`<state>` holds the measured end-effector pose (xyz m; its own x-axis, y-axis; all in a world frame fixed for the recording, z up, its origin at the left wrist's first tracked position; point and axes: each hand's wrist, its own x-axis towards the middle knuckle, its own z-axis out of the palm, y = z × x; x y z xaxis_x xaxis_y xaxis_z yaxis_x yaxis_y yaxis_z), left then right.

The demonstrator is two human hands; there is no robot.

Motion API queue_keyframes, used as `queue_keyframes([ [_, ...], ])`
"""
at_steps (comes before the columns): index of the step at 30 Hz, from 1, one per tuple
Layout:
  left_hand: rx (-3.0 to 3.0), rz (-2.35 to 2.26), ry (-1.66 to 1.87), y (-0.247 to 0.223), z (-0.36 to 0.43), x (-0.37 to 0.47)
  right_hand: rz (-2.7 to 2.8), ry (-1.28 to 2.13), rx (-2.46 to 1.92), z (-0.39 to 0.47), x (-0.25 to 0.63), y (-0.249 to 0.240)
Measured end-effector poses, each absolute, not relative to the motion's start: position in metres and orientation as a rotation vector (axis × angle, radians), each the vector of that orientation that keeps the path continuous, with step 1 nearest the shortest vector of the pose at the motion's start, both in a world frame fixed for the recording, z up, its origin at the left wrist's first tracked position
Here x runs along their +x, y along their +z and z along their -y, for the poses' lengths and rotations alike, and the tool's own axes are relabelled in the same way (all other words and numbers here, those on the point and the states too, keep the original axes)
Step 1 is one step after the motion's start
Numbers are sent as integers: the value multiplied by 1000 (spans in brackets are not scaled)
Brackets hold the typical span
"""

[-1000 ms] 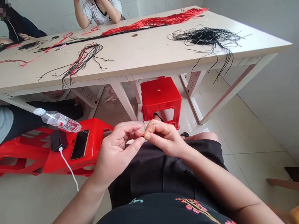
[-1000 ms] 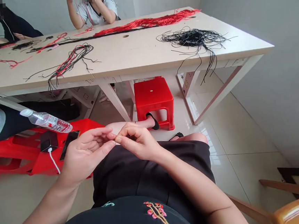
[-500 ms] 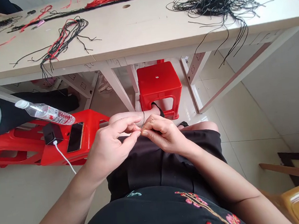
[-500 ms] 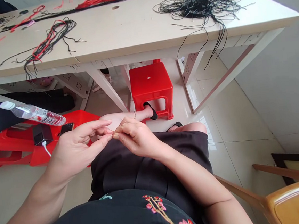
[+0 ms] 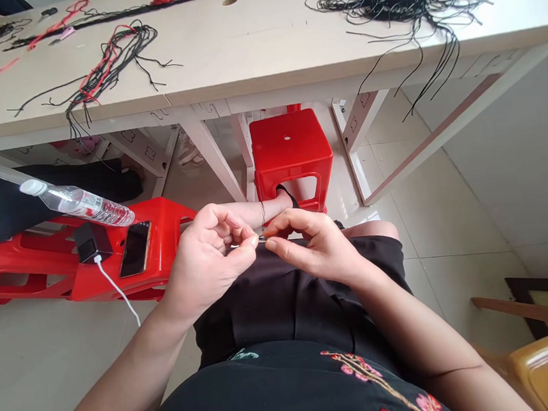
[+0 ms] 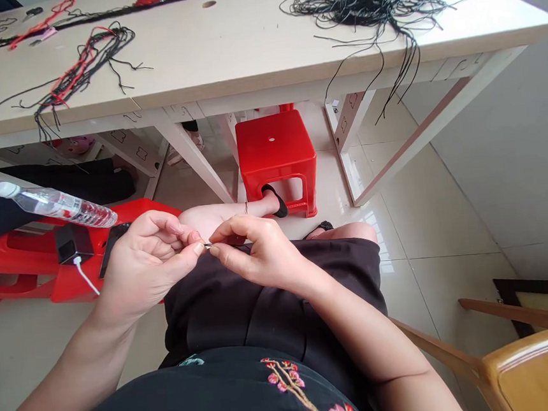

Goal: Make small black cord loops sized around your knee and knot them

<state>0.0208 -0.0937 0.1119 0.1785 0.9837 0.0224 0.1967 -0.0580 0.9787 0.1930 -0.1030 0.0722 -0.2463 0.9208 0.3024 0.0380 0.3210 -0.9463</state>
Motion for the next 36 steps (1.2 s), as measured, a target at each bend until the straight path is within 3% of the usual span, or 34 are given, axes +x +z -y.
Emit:
queue_keyframes([
  [11,1459,-1213,959,107,96,18,1317,1507,-929,100,192,75],
  [21,1230,-1170,774,100,87,20,1542,1168,-837,102,181,72],
  [26,1074,-1102,875,96,87,24,1442,1074,-881,103,174,65],
  [36,957,-1060,1002,99,87,26,1060,1609,-794,100,173,68],
])
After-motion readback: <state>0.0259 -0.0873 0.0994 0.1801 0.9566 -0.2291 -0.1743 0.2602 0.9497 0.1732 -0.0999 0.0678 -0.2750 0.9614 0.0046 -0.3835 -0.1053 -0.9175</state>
